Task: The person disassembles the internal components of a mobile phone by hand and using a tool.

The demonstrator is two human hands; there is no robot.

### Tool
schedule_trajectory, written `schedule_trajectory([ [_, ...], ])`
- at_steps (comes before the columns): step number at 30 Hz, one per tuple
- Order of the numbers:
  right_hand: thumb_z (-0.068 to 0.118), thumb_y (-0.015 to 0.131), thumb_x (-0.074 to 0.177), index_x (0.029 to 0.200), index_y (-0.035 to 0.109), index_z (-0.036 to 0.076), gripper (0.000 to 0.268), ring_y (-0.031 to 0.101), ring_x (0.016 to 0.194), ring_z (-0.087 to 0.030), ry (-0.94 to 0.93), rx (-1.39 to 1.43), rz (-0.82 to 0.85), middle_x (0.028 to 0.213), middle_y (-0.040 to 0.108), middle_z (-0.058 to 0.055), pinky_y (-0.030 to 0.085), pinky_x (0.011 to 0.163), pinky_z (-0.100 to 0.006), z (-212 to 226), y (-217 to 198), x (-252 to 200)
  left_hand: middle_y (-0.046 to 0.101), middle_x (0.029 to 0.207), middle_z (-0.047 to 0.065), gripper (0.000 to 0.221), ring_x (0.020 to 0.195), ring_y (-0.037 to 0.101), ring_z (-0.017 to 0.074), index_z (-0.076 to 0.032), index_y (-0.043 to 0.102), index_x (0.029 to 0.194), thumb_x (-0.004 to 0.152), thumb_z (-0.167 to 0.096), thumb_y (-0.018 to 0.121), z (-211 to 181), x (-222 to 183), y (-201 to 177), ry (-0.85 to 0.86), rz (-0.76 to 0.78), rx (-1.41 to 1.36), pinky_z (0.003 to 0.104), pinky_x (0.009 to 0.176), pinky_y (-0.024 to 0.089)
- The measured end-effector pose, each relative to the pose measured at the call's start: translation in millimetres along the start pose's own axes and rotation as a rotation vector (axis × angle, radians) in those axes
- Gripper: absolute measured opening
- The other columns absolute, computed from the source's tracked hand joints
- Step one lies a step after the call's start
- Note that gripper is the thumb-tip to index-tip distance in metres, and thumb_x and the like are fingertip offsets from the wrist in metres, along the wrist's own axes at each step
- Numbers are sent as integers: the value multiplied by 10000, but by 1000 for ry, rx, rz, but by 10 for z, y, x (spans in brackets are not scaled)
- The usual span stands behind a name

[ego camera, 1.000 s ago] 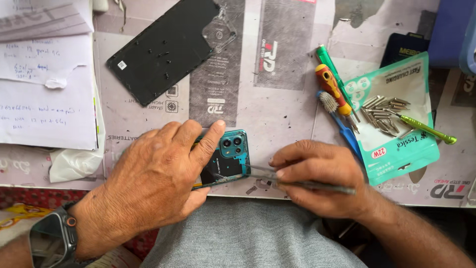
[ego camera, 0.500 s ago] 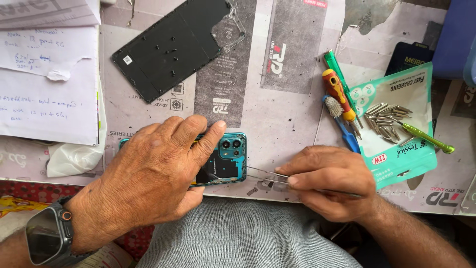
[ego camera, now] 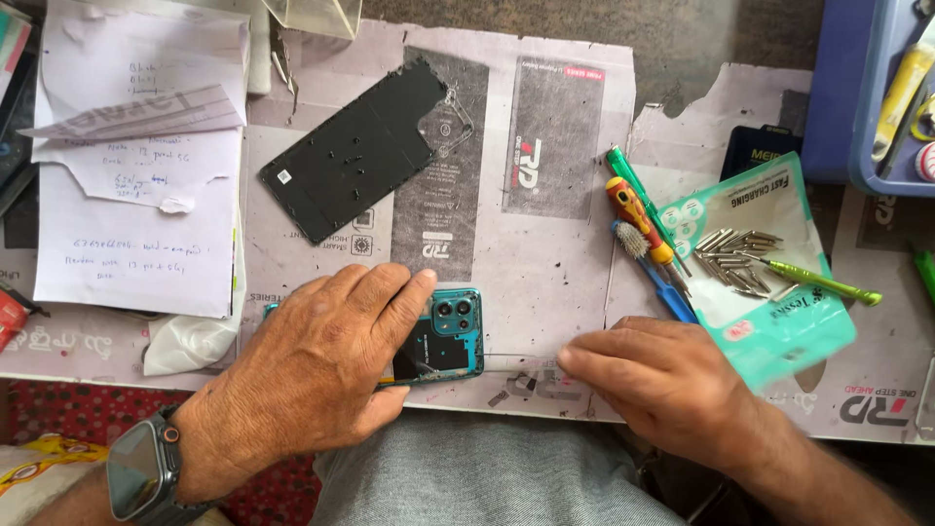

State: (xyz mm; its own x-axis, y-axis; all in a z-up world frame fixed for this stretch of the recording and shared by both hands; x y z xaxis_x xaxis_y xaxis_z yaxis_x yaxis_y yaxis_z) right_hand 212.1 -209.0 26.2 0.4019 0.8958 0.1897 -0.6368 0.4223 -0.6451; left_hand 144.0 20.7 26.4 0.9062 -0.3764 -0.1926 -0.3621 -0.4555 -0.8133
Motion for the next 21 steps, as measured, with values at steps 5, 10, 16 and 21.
schedule_trajectory([
  [5,33,724,716,1182,680,-15,470,656,708,-282,-40,-206,125,904,637,-110,532,603,-417,0,146,18,555,1182,178,892,1047,577,355,73,551,1298,543,-265,885,-2,-20,-23,13,4,45,472,891,481],
  [10,59,761,769,1154,683,1,397,637,658,-232,-73,-185,65,843,643,-77,502,552,-392,-30,203,-46,546,1241,174,906,1129,548,324,40,553,1362,590,-314,870,64,-106,64,41,-7,104,473,987,447],
  [16,77,760,745,1161,700,-15,430,645,637,-207,-112,-243,115,790,661,-52,506,541,-384,-13,277,-27,534,1305,175,886,1171,528,324,27,552,1392,634,-318,856,93,-142,104,36,-14,93,484,1012,432],
  [21,67,751,769,1118,694,-9,361,669,668,-213,-107,-250,105,825,685,-61,528,572,-383,-28,273,11,538,1266,191,848,1123,523,350,43,558,1331,588,-229,862,86,-111,71,-6,20,30,513,963,426],
])
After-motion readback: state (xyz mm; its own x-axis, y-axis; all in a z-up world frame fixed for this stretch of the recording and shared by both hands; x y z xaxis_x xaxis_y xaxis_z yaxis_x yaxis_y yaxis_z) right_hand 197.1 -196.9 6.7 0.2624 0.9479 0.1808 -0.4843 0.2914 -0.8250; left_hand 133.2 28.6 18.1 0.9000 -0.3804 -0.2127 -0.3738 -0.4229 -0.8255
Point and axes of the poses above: each hand's wrist, its own x-axis towards the middle knuckle, its own y-axis out of the palm, z = x × y, the point moved 6 cm from there along x, towards the middle knuckle
